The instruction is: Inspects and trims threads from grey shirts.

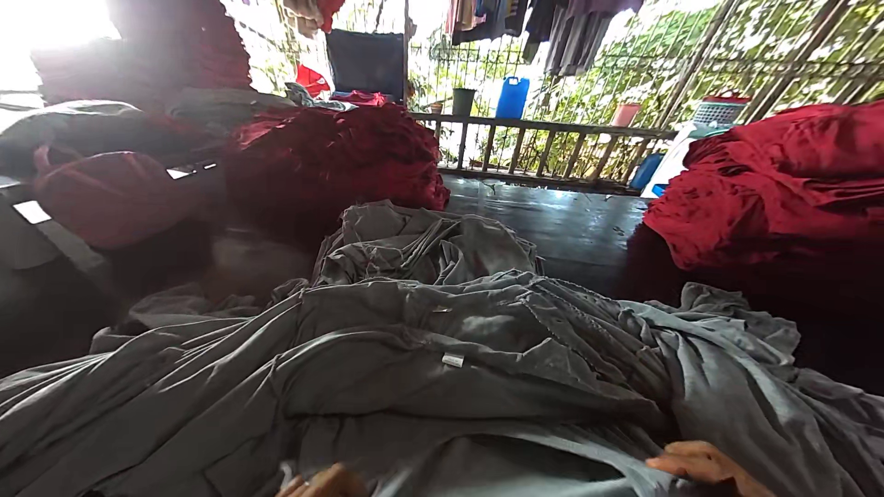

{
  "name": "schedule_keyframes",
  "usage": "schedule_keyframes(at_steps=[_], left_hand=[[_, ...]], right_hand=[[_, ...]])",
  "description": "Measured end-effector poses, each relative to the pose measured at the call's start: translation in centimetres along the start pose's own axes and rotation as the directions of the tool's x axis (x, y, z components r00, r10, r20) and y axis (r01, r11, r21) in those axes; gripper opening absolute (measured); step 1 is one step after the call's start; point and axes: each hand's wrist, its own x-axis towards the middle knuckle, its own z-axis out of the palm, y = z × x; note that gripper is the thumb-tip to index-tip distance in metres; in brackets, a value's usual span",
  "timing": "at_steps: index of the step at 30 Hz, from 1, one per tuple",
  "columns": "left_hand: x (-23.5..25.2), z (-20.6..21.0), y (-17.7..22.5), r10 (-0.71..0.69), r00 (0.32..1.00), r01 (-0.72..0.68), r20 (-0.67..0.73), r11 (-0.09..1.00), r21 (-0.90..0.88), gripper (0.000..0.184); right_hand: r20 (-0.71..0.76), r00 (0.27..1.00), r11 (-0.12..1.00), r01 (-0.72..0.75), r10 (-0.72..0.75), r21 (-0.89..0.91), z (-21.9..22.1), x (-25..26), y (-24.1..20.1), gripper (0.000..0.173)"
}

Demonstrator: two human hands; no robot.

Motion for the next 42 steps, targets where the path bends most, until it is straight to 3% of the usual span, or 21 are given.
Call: schedule_keyframes(at_steps=[2, 4, 7, 9, 12, 15, 17, 21, 23, 26, 28, 31, 35, 39, 42], left_hand=[[0.9, -1.2, 0.1, -0.013, 0.989, 0.012, -0.150, 1.000, -0.003, 0.026], [3.7, -1.4, 0.2, -0.014, 0.945, 0.042, -0.327, 0.996, 0.078, 0.024], [10.4, -0.6, -2.6, 0.116, 0.848, 0.055, -0.517, 0.951, 0.304, 0.021], [14.6, -0.6, -4.8, 0.114, 0.888, 0.054, -0.446, 0.936, 0.348, 0.021], [18.6, -0.7, -7.9, -0.146, 0.973, 0.178, -0.179, 0.968, 0.177, 0.020], [20.7, -0.9, -8.9, -0.346, 0.938, 0.345, 0.035, 0.938, 0.026, 0.021], [20.6, -0.7, -9.1, -0.354, 0.934, 0.356, 0.055, 0.934, -0.040, 0.018], [21.0, -0.4, -10.3, -0.346, 0.933, 0.358, 0.096, 0.913, -0.197, 0.011], [21.3, -0.5, -10.2, -0.376, 0.908, 0.411, 0.183, 0.885, -0.219, 0.012], [21.2, -0.5, -10.3, -0.354, 0.915, 0.397, 0.193, 0.873, -0.283, 0.017], [21.0, -0.3, -10.3, -0.339, 0.927, 0.374, 0.159, 0.831, -0.411, 0.022], [20.8, -0.8, -9.6, -0.344, 0.917, 0.391, 0.201, 0.681, -0.619, 0.021], [21.3, -1.7, -9.4, -0.280, 0.910, 0.412, 0.305, 0.548, -0.728, 0.020], [22.0, -2.3, -8.7, -0.284, 0.930, 0.357, 0.233, 0.552, -0.754, 0.018], [22.7, -2.9, -7.7, -0.329, 0.916, 0.395, 0.228, 0.646, -0.654, 0.023]], right_hand=[[-0.027, 1.000, 0.998, 0.002, 0.000, 0.060, 0.5, 1.7, 0.1, 0.012], [-0.175, 0.985, 1.000, -0.010, 0.012, 0.009, 2.1, 4.6, 0.1, 0.009], [-0.358, 0.933, 0.905, -0.120, -0.038, -0.408, 4.5, 10.3, 0.9, 0.025], [-0.358, 0.934, 0.785, -0.214, -0.011, -0.582, 5.4, 13.1, 1.3, 0.022], [-0.339, 0.918, 0.651, -0.387, 0.206, -0.653, 6.5, 15.5, 2.1, 0.024], [-0.346, 0.925, 0.662, -0.359, 0.158, -0.658, 6.8, 16.5, 4.1, 0.025], [-0.333, 0.939, 0.674, -0.303, 0.089, -0.674, 6.5, 16.6, 5.0, 0.022], [-0.310, 0.939, 0.713, -0.318, 0.148, -0.625, 5.8, 17.2, 4.7, 0.016], [-0.293, 0.956, 0.751, -0.217, 0.033, -0.624, 6.0, 16.9, 4.5, 0.013], [-0.155, 0.955, 0.714, 0.075, -0.251, -0.696, 7.4, 16.2, 4.4, 0.021], [-0.118, 0.952, 0.708, 0.123, -0.282, -0.695, 8.7, 16.2, 4.2, 0.022], [-0.151, 0.981, 0.789, 0.003, -0.121, -0.614, 9.1, 16.8, 3.9, 0.020], [-0.048, 0.994, 0.891, -0.105, 0.093, -0.443, 7.1, 17.9, 3.6, 0.027], [0.011, 0.985, 0.914, -0.158, 0.175, -0.373, 6.3, 18.4, 3.3, 0.028], [0.024, 0.966, 0.920, -0.238, 0.258, -0.311, 6.2, 18.8, 3.2, 0.027]])
